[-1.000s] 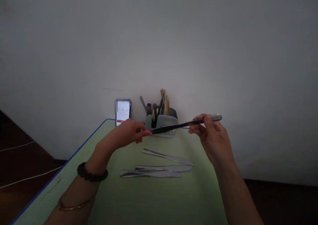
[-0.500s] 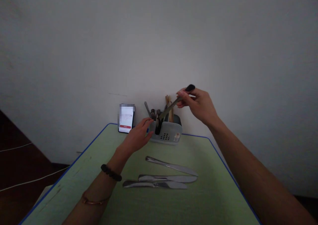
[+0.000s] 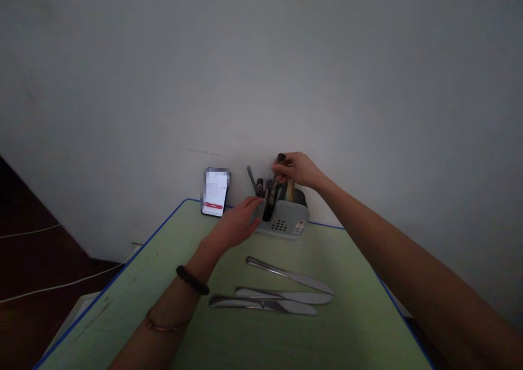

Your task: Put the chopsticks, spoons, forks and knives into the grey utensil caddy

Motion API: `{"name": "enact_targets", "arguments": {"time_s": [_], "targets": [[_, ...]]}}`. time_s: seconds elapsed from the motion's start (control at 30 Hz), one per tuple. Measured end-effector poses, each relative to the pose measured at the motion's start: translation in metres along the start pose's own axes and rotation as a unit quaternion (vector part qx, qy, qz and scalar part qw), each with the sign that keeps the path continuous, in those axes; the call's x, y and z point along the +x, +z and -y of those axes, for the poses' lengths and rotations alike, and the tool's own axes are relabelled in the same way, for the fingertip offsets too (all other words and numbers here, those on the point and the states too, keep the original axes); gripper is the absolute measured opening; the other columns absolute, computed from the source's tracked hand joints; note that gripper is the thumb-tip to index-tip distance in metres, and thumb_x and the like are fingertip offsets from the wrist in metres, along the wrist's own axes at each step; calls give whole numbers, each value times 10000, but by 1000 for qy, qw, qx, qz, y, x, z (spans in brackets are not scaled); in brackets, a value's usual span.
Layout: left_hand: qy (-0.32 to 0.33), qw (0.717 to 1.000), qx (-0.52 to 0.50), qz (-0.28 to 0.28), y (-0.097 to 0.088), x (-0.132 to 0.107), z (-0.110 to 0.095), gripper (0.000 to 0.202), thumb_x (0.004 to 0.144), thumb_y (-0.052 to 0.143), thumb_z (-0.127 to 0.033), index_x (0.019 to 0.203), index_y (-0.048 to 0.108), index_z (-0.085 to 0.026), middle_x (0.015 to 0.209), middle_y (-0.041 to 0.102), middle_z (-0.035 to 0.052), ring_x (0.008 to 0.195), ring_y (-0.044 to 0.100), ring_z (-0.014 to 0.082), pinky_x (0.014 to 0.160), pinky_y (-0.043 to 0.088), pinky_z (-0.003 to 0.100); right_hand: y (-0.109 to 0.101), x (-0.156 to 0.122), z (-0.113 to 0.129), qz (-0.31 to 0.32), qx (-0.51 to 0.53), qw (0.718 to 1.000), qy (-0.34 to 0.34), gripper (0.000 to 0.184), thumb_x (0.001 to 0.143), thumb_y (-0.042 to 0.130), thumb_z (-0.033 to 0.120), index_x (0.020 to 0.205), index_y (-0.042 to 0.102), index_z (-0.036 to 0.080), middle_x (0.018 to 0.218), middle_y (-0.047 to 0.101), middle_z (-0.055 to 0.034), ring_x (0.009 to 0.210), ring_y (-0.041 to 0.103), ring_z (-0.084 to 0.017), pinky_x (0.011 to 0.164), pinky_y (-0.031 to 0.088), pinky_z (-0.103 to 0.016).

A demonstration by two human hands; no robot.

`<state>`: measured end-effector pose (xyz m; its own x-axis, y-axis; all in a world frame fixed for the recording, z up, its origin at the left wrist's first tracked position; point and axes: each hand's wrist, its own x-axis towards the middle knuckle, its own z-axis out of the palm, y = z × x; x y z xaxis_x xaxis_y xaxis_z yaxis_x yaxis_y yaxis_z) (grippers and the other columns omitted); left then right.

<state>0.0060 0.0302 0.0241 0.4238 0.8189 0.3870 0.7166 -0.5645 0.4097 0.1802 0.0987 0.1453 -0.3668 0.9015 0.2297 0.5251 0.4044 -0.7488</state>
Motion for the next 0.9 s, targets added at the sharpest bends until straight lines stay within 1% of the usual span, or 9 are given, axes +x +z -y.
{"name": "enact_targets", "arguments": {"time_s": [0.1, 0.27, 0.5, 0.73, 0.9], "targets": [[-8, 1000, 4, 8, -1, 0, -1, 459, 878, 453, -243, 1328, 385, -182, 1379, 436, 103, 1082, 575, 225, 954, 464, 378, 2, 3, -1, 3, -11, 1000, 5, 119, 787, 629, 110, 686, 584, 154, 535, 623, 9, 488, 622, -130, 525, 553, -271], [-8, 1000, -3, 10, -2, -1, -2, 466, 876, 453, -231, 1333, 384, -166, 1383, 432, 116, 1009, 603, 209, 938, 469, 378, 2, 5, -8, -7, -43, 999, 7, 139, 784, 622, 86, 702, 547, 168, 523, 618, 7, 474, 623, -144, 495, 537, -276], [-1, 1000, -1, 7, 0, 0, 0, 476, 872, 460, -235, 1337, 383, -166, 1380, 433, 116, 1013, 605, 213, 937, 470, 379, 4, 5, -18, -9, -49, 999, 15, 168, 790, 626, 104, 694, 510, 179, 523, 607, 15, 472, 621, -139, 482, 541, -276], [0, 1000, -9, 4, -1, 0, 0, 472, 872, 456, -226, 1336, 388, -166, 1375, 438, 121, 981, 612, 201, 928, 475, 376, 6, 2, -14, -16, -71, 997, 25, 194, 809, 584, 73, 684, 485, 184, 546, 606, 3, 478, 621, -145, 496, 542, -297], [2, 1000, -18, 5, -1, 0, -1, 481, 869, 459, -226, 1342, 385, -172, 1382, 429, 120, 985, 612, 195, 921, 481, 363, 6, 1, -11, -15, -94, 995, 25, 172, 823, 574, 97, 693, 496, 178, 572, 621, -14, 504, 628, -154, 539, 544, -316]]}}
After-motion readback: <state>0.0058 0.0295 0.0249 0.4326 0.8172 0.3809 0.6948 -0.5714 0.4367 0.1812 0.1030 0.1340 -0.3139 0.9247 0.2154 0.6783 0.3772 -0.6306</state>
